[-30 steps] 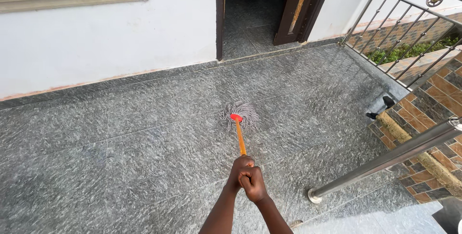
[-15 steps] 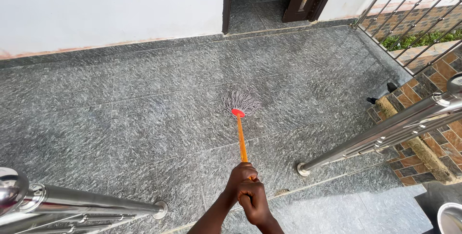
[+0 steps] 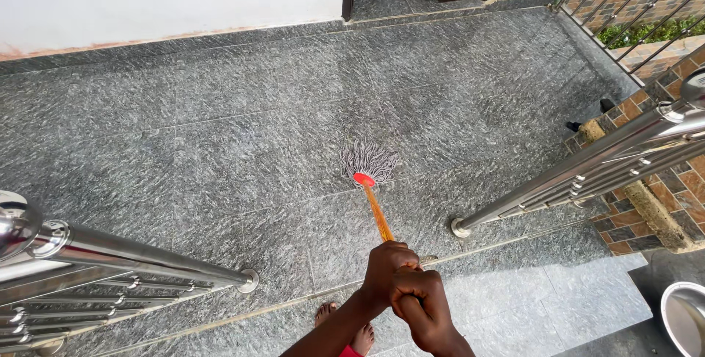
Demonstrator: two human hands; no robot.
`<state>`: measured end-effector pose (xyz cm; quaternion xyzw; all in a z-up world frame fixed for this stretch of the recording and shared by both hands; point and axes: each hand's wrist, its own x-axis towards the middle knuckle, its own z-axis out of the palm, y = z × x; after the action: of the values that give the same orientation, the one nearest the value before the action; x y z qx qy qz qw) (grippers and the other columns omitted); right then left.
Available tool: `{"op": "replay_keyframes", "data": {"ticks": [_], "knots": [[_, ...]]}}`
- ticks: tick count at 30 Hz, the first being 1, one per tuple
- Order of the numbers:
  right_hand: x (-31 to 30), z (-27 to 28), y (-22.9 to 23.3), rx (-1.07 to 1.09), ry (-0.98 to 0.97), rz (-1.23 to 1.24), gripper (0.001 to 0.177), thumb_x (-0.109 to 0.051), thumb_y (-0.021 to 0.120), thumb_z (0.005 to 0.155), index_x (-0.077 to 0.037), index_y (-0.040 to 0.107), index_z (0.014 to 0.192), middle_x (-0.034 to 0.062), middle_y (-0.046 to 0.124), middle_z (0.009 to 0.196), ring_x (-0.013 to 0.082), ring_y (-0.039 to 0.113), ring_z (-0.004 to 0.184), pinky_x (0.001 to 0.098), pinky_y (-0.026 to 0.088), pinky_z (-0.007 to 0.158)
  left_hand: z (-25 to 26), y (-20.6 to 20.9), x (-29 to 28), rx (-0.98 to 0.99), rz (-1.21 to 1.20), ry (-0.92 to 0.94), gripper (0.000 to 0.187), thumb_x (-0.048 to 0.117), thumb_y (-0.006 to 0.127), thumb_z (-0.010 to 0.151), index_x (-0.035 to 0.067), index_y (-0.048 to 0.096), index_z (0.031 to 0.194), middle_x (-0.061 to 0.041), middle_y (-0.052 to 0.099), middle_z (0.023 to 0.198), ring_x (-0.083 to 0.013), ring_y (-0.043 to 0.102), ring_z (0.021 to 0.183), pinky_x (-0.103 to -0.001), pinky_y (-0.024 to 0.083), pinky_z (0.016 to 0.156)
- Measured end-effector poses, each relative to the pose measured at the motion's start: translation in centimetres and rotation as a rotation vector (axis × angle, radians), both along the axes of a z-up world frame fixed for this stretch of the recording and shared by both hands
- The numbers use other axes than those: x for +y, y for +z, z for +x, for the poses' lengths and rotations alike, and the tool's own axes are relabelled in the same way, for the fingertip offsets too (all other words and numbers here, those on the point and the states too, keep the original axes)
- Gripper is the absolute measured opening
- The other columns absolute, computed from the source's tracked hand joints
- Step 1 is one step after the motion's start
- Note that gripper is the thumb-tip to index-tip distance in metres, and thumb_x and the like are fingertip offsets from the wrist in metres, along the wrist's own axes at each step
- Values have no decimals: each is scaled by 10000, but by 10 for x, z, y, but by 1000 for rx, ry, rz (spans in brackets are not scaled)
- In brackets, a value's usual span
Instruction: The person mops a tiled balcony floor using a mop and a bucket of water.
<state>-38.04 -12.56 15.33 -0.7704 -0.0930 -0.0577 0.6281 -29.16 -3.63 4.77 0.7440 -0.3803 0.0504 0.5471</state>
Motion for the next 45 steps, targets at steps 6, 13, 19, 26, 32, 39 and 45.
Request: {"op": "replay_keyframes", "data": {"ticks": [6, 13, 19, 26, 32, 39, 45], "knots": [[3, -13, -9, -80, 25, -9, 122, -59, 494, 681, -26, 477, 565, 67, 477, 528, 162, 419, 480, 332, 334, 502, -15, -17, 0, -20, -102, -24, 377, 156, 765, 733, 66, 424, 602, -82, 448, 572, -269, 476, 570, -395, 380, 581], [24, 1, -12, -115, 25, -4, 81, -90, 510, 645, -31, 508, 589, 86, 531, 571, 210, 504, 544, 349, 389, 544, 7, -36, 21, -13, -145, -157, 368, 134, 762, 702, 54, 409, 635, -70, 406, 616, -248, 447, 608, -381, 366, 583], [46, 2, -39, -90, 86, -134, 91, -103, 565, 629, -41, 512, 588, 88, 514, 586, 225, 523, 593, 377, 396, 666, 16, -77, 45, -63, -35, -246, 337, 129, 744, 688, 61, 417, 637, -57, 437, 627, -239, 486, 645, -363, 422, 657], [71, 27, -88, -199, -19, -246, 136, -129, 603, 623, -61, 491, 585, 73, 526, 573, 238, 523, 593, 390, 353, 638, 35, -111, 62, 19, -29, -157, 282, 136, 725, 664, 70, 453, 625, -63, 500, 693, -247, 531, 776, -360, 447, 743], [83, 82, -130, -248, -134, -169, 80, -70, 531, 659, -39, 483, 603, 104, 481, 571, 259, 483, 554, 381, 369, 543, 97, -126, 66, -75, -12, -173, 270, 140, 700, 762, 65, 460, 665, -67, 571, 764, -280, 622, 933, -390, 457, 833], [86, 144, -159, -243, -214, -192, 113, -60, 502, 707, 1, 488, 613, 124, 501, 571, 244, 488, 530, 372, 400, 530, 169, -154, 61, 117, 162, -303, 263, 101, 681, 863, 54, 472, 711, -85, 550, 728, -274, 639, 969, -400, 333, 1282], [86, 185, -166, -204, -256, -214, 136, -65, 502, 740, 22, 527, 639, 147, 562, 593, 255, 541, 529, 376, 451, 525, 226, -203, 39, 219, 17, -373, 120, 91, 636, 877, 57, 579, 777, -84, 652, 1006, -265, 620, 1164, -416, 211, 1266]]}}
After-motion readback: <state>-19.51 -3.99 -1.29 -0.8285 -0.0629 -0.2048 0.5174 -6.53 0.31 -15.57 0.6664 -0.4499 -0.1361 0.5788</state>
